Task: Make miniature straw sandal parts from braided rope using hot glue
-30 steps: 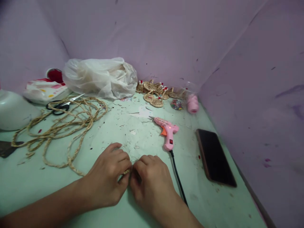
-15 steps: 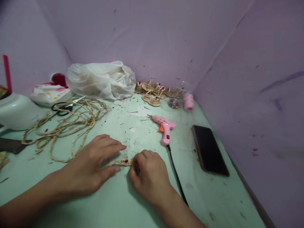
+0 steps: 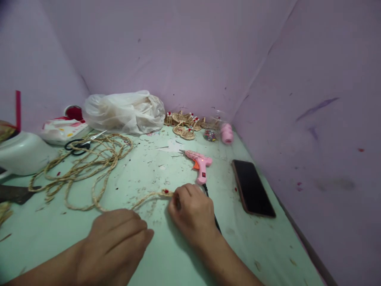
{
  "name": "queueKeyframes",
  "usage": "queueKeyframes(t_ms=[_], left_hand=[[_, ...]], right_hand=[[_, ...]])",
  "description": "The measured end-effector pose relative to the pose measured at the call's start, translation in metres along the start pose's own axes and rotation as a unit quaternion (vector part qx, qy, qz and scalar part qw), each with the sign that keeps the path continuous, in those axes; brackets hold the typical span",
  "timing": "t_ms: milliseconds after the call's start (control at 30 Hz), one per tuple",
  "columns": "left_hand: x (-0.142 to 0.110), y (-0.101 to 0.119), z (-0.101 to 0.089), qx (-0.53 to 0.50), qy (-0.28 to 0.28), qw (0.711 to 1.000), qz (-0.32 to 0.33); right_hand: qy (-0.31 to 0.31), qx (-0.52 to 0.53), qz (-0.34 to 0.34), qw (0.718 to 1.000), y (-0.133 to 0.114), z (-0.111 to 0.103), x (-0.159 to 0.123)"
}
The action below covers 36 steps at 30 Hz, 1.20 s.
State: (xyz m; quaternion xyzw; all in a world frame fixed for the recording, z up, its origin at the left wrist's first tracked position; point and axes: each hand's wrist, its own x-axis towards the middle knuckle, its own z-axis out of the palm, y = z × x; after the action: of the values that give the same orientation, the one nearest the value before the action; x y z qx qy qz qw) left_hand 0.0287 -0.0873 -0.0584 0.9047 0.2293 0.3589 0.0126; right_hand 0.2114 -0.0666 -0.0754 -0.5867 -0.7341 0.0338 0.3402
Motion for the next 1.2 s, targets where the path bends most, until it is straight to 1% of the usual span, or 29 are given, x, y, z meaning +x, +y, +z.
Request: queueKeyframes(t_ms=[33,67,100,167,200,233,333,367,400,433,500,533,567,600,733,833,933,1000,1067,1100,1167,1200], left_hand=[[-0.001,0.0,0.005,-0.011,-0.029,1.0,-0.005],[-0.002,0.0,0.011,-0.024,-0.055,0.998,-0.02],[-0.002,0.0,0.015,-0.036,-0.07,0.996,-0.047],[-0.002,-0.001,0.021,-0.055,-0.088,0.989,-0.11],[-0.001,-0.001,0.022,-0.064,-0.092,0.985,-0.134],[-0.001,0.0,0.023,-0.074,-0.091,0.982,-0.149],[0.001,0.001,0.023,-0.132,-0.056,0.975,-0.172],[0.002,0.001,0.023,-0.165,-0.04,0.964,-0.205],[0.004,0.001,0.023,-0.207,-0.025,0.943,-0.26],[0.006,0.001,0.023,-0.255,-0.013,0.91,-0.327],[0.011,0.0,0.024,-0.347,-0.001,0.825,-0.446],[0.014,-0.001,0.024,-0.381,0.001,0.791,-0.478],[0.016,-0.002,0.023,-0.404,0.002,0.772,-0.491],[0.018,-0.004,0.022,-0.416,0.004,0.766,-0.489],[0.023,-0.006,0.016,-0.397,0.038,0.787,-0.471],[0.023,-0.005,0.013,-0.385,0.048,0.786,-0.481],[0.023,-0.005,0.013,-0.38,0.066,0.777,-0.497],[0.022,-0.006,0.015,-0.381,0.065,0.762,-0.52],[0.02,-0.008,0.016,-0.37,0.049,0.754,-0.541],[0.019,-0.009,0.018,-0.355,0.043,0.759,-0.544],[0.017,-0.011,0.021,-0.323,0.045,0.784,-0.529],[0.016,-0.012,0.023,-0.308,0.049,0.797,-0.518]], right_hand=[[0.002,0.049,0.042,0.998,0.002,-0.002,0.002],[-0.003,0.118,0.101,0.988,0.003,-0.003,0.004],[-0.014,0.191,0.166,0.967,0.003,-0.005,0.006],[-0.048,0.311,0.272,0.909,0.001,-0.007,0.009],[-0.064,0.347,0.302,0.886,-0.001,-0.007,0.01],[-0.079,0.37,0.314,0.871,-0.003,-0.007,0.01],[-0.092,0.417,0.326,0.843,-0.008,-0.006,0.008],[-0.095,0.438,0.33,0.831,-0.01,-0.006,0.007],[-0.102,0.467,0.337,0.811,-0.011,-0.005,0.006],[-0.113,0.502,0.345,0.785,-0.012,-0.005,0.004],[-0.14,0.571,0.355,0.727,-0.015,-0.003,0.001],[-0.153,0.596,0.358,0.702,-0.016,-0.002,0.0],[-0.161,0.61,0.36,0.687,-0.017,-0.001,-0.001],[-0.165,0.613,0.361,0.684,-0.018,0.0,-0.002],[-0.162,0.6,0.377,0.687,-0.019,0.005,-0.005],[-0.176,0.592,0.371,0.694,-0.019,0.006,-0.006],[-0.207,0.556,0.341,0.729,-0.018,0.006,-0.005],[-0.21,0.528,0.332,0.753,-0.017,0.005,-0.004],[-0.172,0.514,0.334,0.771,-0.013,0.004,-0.002],[-0.141,0.511,0.335,0.779,-0.011,0.004,-0.001],[-0.083,0.507,0.329,0.793,-0.007,0.003,0.0],[-0.063,0.507,0.324,0.797,-0.005,0.002,0.001]])
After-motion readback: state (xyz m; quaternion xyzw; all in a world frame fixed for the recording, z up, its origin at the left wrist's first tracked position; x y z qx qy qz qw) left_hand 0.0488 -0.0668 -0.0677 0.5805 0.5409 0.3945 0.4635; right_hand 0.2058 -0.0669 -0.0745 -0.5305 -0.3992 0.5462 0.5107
